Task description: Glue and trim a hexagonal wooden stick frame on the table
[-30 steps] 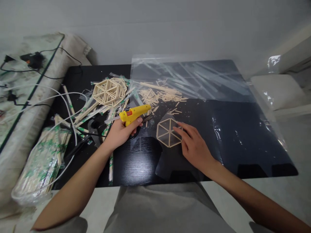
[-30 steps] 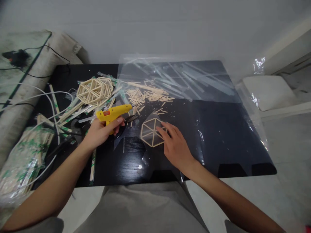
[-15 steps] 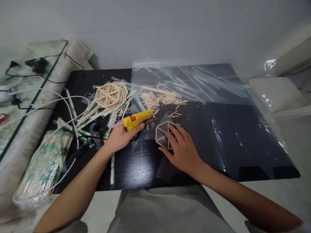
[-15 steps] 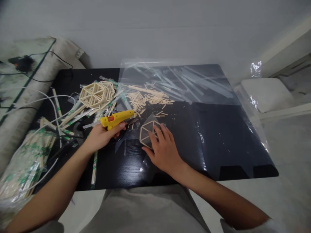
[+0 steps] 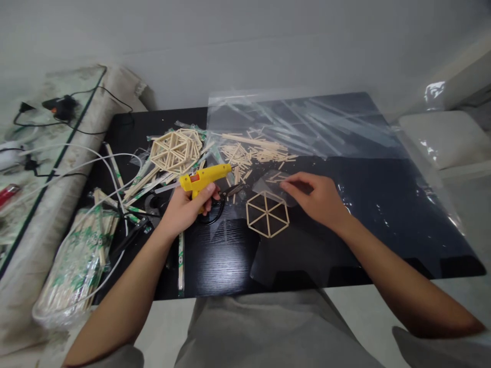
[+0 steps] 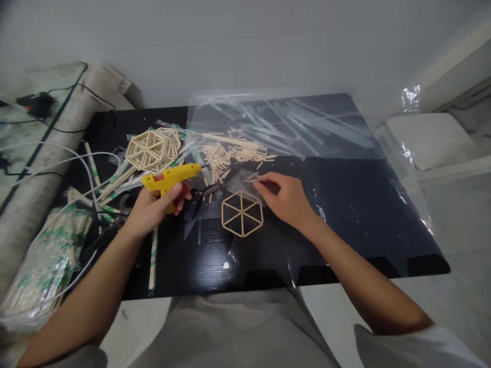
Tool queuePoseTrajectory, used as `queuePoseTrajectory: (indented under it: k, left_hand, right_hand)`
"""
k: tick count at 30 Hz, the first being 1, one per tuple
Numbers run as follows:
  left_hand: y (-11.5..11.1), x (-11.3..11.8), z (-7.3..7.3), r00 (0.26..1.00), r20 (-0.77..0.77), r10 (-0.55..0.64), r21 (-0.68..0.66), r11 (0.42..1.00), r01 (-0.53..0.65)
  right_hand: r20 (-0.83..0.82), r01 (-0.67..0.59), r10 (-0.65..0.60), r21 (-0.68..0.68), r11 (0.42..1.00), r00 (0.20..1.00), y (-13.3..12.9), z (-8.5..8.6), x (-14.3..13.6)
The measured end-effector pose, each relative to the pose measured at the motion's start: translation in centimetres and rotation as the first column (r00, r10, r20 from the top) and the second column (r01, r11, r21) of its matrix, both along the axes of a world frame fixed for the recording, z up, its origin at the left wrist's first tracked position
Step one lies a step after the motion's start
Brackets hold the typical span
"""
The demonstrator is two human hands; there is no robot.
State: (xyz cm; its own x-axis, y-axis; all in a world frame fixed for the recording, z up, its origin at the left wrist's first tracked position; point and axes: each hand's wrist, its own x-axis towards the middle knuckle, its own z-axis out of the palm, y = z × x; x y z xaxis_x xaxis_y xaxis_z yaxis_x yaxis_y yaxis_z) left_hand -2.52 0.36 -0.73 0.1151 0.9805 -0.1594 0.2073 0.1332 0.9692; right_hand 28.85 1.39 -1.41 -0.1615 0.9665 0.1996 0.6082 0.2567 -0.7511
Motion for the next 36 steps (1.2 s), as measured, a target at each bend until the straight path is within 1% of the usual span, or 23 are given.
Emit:
queuePoseTrajectory:
  k: [3,6,10,15,17,21,24,28,30,33,35,36]
  left_hand:
    - [0.0,0.1,0.0,0.999,-0.011,-0.035,0.008,0.999,0.035]
    - [-0.1,0.0,-0.3,0.996,-0.039,-0.077,0.008,0.997,0.077]
    - [-0.3,-0.2,-0.7,0.986,-0.106,-0.131,-0.001,0.991,0.132]
    - [-0.6,-0.2,-0.7,0.961,-0.198,-0.195,-0.022,0.981,0.194]
    - [-0.6,-0.2,-0.7,0.956,-0.214,-0.201,-0.019,0.979,0.202]
    - [-0.6,-0.2,-0.7,0.954,-0.226,-0.197,-0.015,0.98,0.199]
    - [-0.5,-0.2,-0.7,0.952,-0.231,-0.199,-0.005,0.979,0.203]
    - [-0.5,-0.3,-0.8,0.947,-0.241,-0.21,0.0,0.976,0.217]
    - [-0.6,-0.3,-0.9,0.946,-0.245,-0.213,0.001,0.975,0.22]
    - [-0.6,-0.3,-0.9,0.943,-0.253,-0.218,0.006,0.974,0.227]
    - [-0.5,-0.3,-0.9,0.94,-0.259,-0.222,0.015,0.972,0.234]
    - [-0.5,-0.3,-0.9,0.938,-0.264,-0.225,0.02,0.971,0.239]
  right_hand:
    - [-0.029,0.045,-0.044,0.01,0.999,0.999,1.4,0.1,0.5]
    - [-0.042,0.09,-0.089,0.036,0.995,0.995,2.0,-0.2,0.8]
    - [-0.019,0.12,-0.119,0.106,0.987,0.993,2.0,-1.1,0.9]
    - [0.036,0.13,-0.14,0.201,0.971,0.99,1.3,-1.7,0.7]
    - [0.092,0.106,-0.13,0.228,0.968,0.987,1.0,-1.8,0.7]
    - [0.205,-0.008,-0.048,0.265,0.964,0.978,0.8,-2.1,0.8]
    - [0.216,-0.047,-0.008,0.252,0.967,0.976,0.5,-2.5,0.7]
    - [0.195,-0.068,0.035,0.165,0.984,0.98,0.1,-3.0,0.5]
    - [0.118,-0.021,0.005,0.133,0.991,0.993,0.1,-3.3,0.5]
    - [-0.024,0.089,-0.087,0.097,0.991,0.996,0.5,-3.8,0.7]
    - [-0.057,0.122,-0.119,0.07,0.99,0.991,0.9,-4.1,0.8]
    - [-0.046,0.118,-0.115,0.062,0.991,0.992,1.1,-4.2,0.8]
